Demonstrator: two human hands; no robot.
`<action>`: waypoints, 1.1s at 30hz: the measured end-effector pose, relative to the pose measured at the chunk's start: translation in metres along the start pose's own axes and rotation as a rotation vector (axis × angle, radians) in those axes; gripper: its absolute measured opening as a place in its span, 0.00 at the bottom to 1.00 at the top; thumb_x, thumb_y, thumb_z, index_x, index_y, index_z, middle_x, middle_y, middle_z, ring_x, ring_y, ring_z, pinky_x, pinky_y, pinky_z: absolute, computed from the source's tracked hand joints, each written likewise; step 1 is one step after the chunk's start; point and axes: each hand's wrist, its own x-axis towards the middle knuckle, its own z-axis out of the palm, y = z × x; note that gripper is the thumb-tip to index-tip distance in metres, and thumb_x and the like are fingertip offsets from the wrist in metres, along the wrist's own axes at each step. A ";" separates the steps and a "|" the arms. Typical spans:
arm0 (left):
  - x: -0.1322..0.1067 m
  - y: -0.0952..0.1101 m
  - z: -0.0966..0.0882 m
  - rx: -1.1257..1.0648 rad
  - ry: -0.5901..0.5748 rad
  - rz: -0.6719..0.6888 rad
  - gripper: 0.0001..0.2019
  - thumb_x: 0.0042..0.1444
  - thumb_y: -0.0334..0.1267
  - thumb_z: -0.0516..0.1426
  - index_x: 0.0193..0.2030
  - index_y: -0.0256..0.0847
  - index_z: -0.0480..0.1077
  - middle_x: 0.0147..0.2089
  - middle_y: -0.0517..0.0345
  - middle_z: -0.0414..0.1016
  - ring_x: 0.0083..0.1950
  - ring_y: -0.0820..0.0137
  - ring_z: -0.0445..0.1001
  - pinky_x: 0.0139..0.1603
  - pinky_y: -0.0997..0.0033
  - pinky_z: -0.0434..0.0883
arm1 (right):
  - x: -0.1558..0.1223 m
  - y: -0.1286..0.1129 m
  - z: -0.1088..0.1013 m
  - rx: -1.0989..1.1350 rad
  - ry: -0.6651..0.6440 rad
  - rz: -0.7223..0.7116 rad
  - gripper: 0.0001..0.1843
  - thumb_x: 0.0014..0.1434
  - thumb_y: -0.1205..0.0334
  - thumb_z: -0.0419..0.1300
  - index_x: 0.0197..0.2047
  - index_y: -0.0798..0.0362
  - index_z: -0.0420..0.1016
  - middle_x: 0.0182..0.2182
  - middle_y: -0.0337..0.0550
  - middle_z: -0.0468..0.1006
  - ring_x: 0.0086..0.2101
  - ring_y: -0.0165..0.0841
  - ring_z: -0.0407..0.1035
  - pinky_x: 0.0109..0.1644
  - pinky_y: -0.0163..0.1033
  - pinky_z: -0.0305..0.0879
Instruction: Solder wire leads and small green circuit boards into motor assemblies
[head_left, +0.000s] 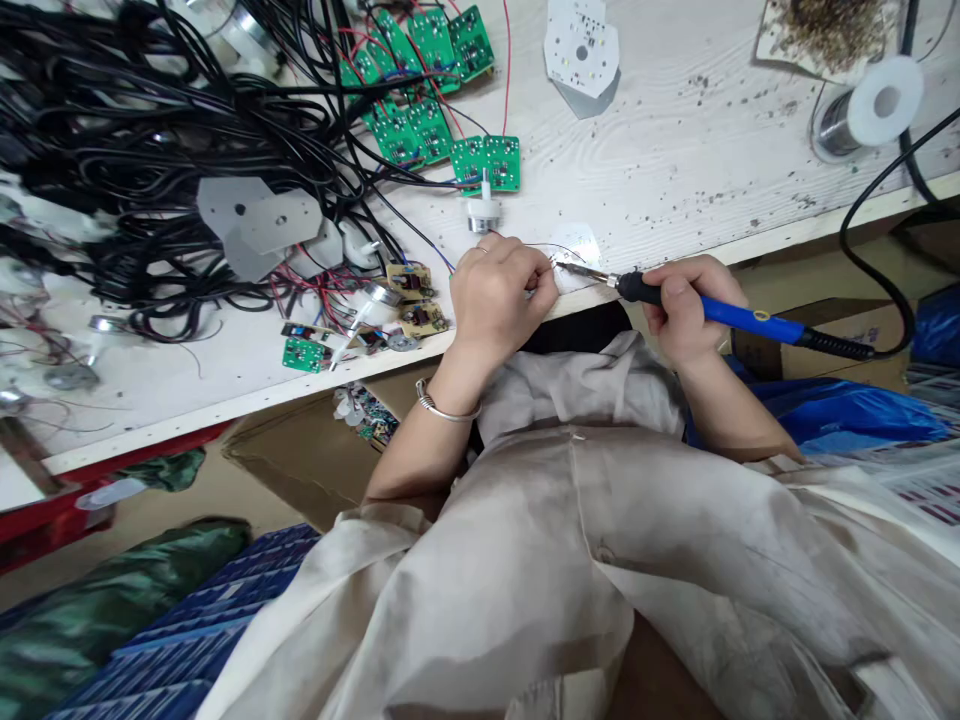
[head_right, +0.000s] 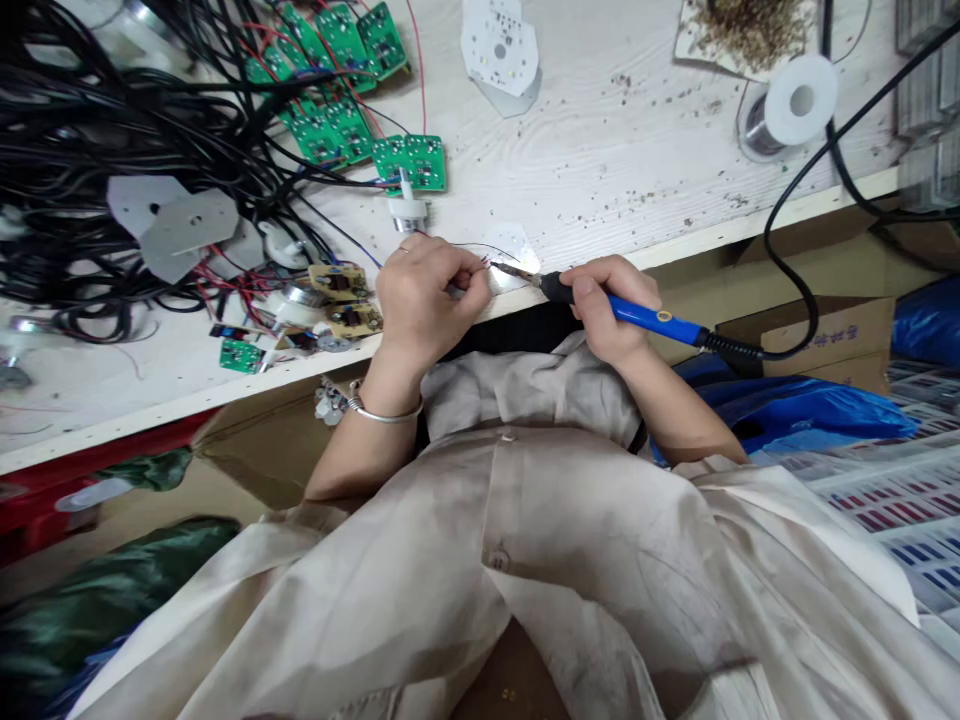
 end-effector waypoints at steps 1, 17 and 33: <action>0.000 0.000 0.000 0.007 0.004 0.002 0.06 0.60 0.32 0.56 0.31 0.43 0.70 0.31 0.56 0.73 0.38 0.64 0.71 0.40 0.61 0.66 | 0.001 0.000 0.001 0.047 0.013 -0.016 0.25 0.69 0.37 0.51 0.36 0.46 0.77 0.19 0.33 0.70 0.21 0.27 0.68 0.30 0.38 0.70; 0.001 0.000 0.000 0.009 -0.022 -0.009 0.07 0.60 0.32 0.57 0.30 0.44 0.69 0.31 0.55 0.73 0.39 0.62 0.71 0.40 0.58 0.66 | 0.006 -0.006 0.003 0.350 0.115 -0.056 0.14 0.65 0.47 0.62 0.35 0.47 0.81 0.13 0.28 0.65 0.14 0.24 0.63 0.22 0.35 0.62; -0.015 0.021 -0.012 0.057 0.098 -0.058 0.03 0.67 0.41 0.58 0.43 0.47 0.71 0.51 0.52 0.77 0.54 0.55 0.73 0.56 0.49 0.64 | 0.014 -0.014 0.015 0.583 0.303 0.002 0.13 0.68 0.46 0.58 0.40 0.44 0.76 0.16 0.28 0.69 0.11 0.23 0.60 0.15 0.32 0.53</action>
